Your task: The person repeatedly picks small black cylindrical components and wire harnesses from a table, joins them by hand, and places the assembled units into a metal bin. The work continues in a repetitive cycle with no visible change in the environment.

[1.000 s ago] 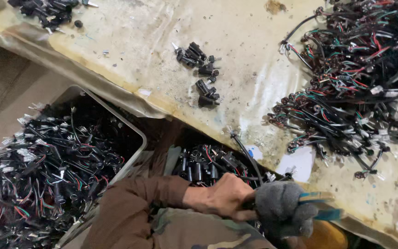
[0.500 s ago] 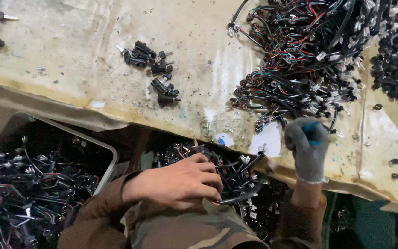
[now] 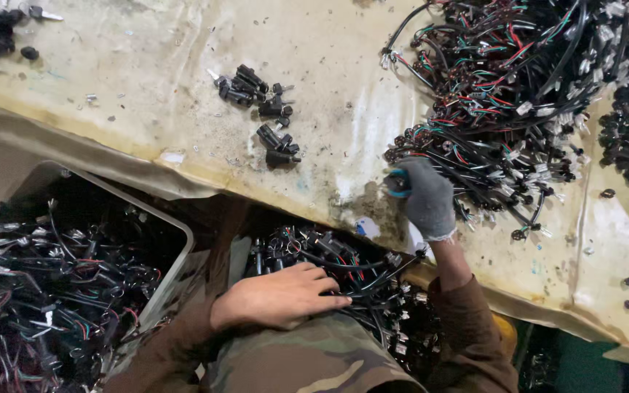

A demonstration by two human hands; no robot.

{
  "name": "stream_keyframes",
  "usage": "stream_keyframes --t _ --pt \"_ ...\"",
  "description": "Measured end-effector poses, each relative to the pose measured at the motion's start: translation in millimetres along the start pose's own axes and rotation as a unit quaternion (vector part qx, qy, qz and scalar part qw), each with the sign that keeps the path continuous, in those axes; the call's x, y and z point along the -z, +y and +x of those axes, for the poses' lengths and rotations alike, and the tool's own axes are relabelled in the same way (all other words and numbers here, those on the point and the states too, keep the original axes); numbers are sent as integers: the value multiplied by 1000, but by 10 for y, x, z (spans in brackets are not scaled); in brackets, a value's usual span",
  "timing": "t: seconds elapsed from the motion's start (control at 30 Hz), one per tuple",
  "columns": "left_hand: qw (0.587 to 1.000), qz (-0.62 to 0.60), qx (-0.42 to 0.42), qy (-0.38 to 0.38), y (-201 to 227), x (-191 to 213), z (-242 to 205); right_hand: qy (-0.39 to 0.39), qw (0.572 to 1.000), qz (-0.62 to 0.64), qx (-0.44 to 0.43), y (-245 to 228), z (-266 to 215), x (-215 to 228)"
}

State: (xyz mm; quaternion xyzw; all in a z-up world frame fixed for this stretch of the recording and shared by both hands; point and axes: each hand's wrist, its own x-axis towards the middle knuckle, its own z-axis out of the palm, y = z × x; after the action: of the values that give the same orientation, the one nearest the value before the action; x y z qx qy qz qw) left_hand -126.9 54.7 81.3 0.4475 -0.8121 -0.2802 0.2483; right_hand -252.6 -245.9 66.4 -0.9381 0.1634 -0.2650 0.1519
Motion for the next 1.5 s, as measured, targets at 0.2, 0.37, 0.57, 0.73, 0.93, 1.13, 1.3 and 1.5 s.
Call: stream_keyframes --t 0.2,0.37,0.57,0.73,0.93,1.13,1.3,1.5 --pt "998 -32 5 52 1 -59 -75 200 972 -52 -111 305 57 168" --pt "999 -27 11 33 4 -77 -67 292 883 231 -288 317 170 249" --pt "999 -18 14 31 -17 -77 -44 105 991 22 -76 430 -12 150" --pt "999 -11 8 51 -14 -180 -72 115 943 9 -314 684 -50 -25" --pt "1000 -5 15 8 -28 -101 -6 60 956 184 -221 557 -202 91" --pt "1000 -19 -3 -12 -22 20 46 294 841 298 -343 355 79 286" --pt "982 -120 51 135 -246 142 -115 265 937 226 -28 -187 130 409" --pt "871 123 267 395 -1056 453 -263 -84 996 21 13 -607 -54 -6"
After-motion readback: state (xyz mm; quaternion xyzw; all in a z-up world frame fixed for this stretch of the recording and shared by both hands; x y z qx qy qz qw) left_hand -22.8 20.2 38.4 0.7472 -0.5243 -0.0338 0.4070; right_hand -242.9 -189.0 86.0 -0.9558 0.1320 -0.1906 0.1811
